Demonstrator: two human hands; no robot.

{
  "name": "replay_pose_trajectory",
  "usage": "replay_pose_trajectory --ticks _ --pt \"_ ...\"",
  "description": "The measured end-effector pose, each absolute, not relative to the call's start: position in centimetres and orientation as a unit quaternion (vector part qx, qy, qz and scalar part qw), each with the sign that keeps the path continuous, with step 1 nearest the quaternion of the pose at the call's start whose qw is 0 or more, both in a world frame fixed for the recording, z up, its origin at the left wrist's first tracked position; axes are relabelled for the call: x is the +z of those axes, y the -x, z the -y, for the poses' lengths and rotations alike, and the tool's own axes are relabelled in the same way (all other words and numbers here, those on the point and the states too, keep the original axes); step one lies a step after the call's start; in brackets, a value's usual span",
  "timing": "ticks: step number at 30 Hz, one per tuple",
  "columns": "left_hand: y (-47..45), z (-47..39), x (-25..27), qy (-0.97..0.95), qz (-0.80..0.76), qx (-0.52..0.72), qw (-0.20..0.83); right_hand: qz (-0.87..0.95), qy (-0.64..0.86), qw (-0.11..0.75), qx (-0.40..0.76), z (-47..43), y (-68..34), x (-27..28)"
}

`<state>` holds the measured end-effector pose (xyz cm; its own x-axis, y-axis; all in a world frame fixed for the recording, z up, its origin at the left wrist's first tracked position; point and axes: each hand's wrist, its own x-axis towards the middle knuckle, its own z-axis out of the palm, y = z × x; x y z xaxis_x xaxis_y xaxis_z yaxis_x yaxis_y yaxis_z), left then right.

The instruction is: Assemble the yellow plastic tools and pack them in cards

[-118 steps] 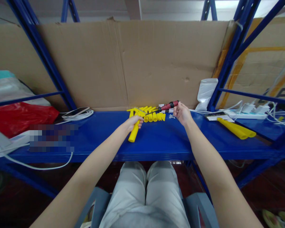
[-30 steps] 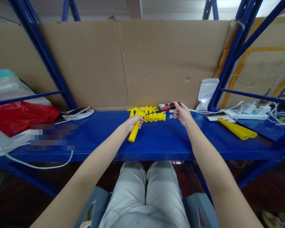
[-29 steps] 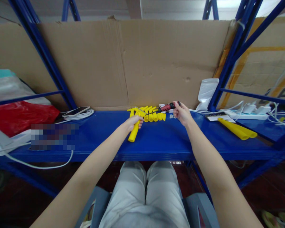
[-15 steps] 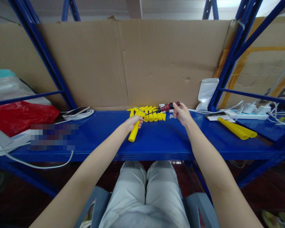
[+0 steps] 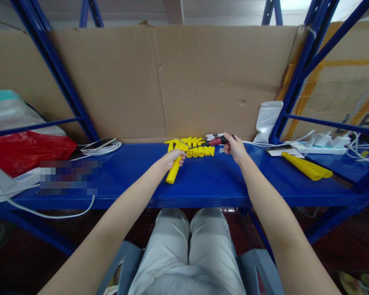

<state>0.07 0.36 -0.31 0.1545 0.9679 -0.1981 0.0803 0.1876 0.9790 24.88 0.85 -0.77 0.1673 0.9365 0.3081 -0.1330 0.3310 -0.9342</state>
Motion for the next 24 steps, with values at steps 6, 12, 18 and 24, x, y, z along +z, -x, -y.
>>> replay_pose_trajectory --ticks 6,12,18,24 --pt "-0.1 -0.3 -0.3 -0.505 -0.509 0.388 0.579 0.449 0.423 0.677 0.402 -1.6 -25.2 -1.2" --pt "-0.1 -0.6 -0.5 -0.500 -0.493 0.403 0.588 0.406 0.450 0.694 0.389 -2.0 -25.7 -1.4" --pt "0.0 -0.6 -0.5 -0.506 -0.486 0.402 0.588 0.433 0.463 0.663 0.398 -2.0 -25.7 -1.5" --pt "0.0 -0.5 -0.4 -0.497 -0.488 0.408 0.590 0.430 0.510 0.620 0.413 -1.7 -25.0 -1.4"
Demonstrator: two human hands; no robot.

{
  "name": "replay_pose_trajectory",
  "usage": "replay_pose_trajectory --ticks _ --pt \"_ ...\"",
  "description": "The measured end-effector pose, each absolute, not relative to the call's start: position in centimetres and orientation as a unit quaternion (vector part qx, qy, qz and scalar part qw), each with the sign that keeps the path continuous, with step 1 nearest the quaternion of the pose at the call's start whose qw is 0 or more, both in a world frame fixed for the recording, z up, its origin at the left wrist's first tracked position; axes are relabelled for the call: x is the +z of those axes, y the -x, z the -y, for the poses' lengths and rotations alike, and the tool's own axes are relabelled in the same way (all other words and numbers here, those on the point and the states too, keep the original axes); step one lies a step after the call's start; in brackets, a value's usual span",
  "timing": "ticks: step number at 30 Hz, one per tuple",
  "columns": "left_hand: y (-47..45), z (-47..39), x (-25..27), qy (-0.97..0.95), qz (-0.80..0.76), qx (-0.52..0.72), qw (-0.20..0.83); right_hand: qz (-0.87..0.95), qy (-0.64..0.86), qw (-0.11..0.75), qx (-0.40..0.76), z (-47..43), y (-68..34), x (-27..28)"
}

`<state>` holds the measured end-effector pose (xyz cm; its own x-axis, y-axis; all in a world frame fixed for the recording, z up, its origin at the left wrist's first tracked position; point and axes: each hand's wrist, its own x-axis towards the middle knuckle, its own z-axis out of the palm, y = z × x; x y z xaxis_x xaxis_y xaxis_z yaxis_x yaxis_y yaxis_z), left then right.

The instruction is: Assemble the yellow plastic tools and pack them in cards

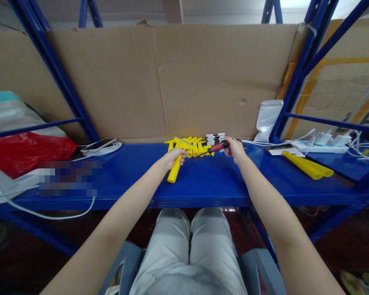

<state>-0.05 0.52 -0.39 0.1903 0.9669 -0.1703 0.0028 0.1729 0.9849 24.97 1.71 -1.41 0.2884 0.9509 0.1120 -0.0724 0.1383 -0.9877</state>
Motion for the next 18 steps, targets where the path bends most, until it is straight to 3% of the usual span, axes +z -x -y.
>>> replay_pose_trajectory --ticks 9,18 --pt "-0.1 -0.4 -0.3 -0.495 -0.483 0.407 0.597 0.516 0.569 0.462 0.443 -0.6 -23.9 -1.4" --pt "-0.1 -0.1 -0.1 -0.497 -0.488 0.405 0.592 0.727 0.477 0.389 0.304 -1.4 -21.5 -4.0"
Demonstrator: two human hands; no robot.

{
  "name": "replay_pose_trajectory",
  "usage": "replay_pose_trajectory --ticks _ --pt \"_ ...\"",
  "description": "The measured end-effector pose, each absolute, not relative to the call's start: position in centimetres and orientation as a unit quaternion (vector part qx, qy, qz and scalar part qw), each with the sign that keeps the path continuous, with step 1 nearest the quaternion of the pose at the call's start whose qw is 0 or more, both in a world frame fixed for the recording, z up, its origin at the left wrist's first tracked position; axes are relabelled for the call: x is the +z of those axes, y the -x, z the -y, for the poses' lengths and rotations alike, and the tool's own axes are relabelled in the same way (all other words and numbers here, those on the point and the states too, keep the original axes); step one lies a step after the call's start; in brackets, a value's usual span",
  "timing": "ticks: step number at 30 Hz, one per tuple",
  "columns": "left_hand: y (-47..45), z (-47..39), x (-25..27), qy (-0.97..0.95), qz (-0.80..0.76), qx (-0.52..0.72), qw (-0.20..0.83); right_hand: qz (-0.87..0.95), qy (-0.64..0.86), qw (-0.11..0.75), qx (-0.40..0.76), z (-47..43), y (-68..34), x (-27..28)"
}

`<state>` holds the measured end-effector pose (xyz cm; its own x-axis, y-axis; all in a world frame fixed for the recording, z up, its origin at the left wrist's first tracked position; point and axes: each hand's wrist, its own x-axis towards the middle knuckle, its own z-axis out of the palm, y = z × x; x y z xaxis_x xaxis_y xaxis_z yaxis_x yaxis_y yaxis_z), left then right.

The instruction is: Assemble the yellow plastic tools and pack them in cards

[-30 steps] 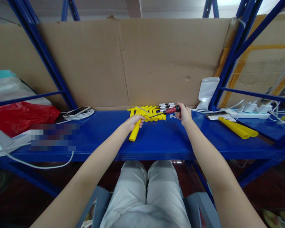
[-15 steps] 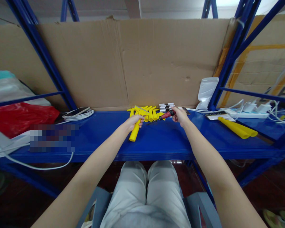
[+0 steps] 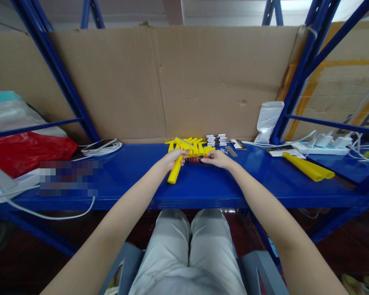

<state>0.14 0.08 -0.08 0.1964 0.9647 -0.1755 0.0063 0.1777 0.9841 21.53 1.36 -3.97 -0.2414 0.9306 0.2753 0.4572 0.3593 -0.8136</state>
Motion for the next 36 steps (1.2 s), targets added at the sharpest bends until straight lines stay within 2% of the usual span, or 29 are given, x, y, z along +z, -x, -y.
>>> replay_pose_trajectory --ticks 12,14,16,19,22,29,36 --pt "-0.4 -0.1 -0.3 -0.519 -0.496 0.411 0.562 0.724 0.476 0.375 0.329 -2.0 -23.1 -3.3" --pt "-0.5 0.1 -0.3 -0.526 -0.499 0.426 0.541 0.715 0.498 0.401 0.282 -2.5 -24.3 -3.1" --pt "-0.7 0.1 -0.3 -0.536 -0.495 0.445 0.520 0.704 0.553 0.406 0.182 -3.1 -25.7 -3.1" --pt "-0.8 0.1 -0.4 -0.560 -0.467 0.461 0.505 0.673 0.665 0.319 0.046 -3.8 -27.6 -3.3" --pt "-0.9 0.1 -0.6 -0.574 -0.456 0.457 0.504 0.650 0.727 0.222 -0.006 -3.9 -28.3 -3.7" --pt "-1.2 0.2 -0.9 -0.599 -0.466 0.432 0.487 0.683 0.719 0.127 -0.028 -3.4 -26.8 -4.0" --pt "-1.1 0.1 -1.1 -0.615 -0.469 0.415 0.479 0.687 0.721 0.084 -0.034 -3.2 -26.1 -3.8"
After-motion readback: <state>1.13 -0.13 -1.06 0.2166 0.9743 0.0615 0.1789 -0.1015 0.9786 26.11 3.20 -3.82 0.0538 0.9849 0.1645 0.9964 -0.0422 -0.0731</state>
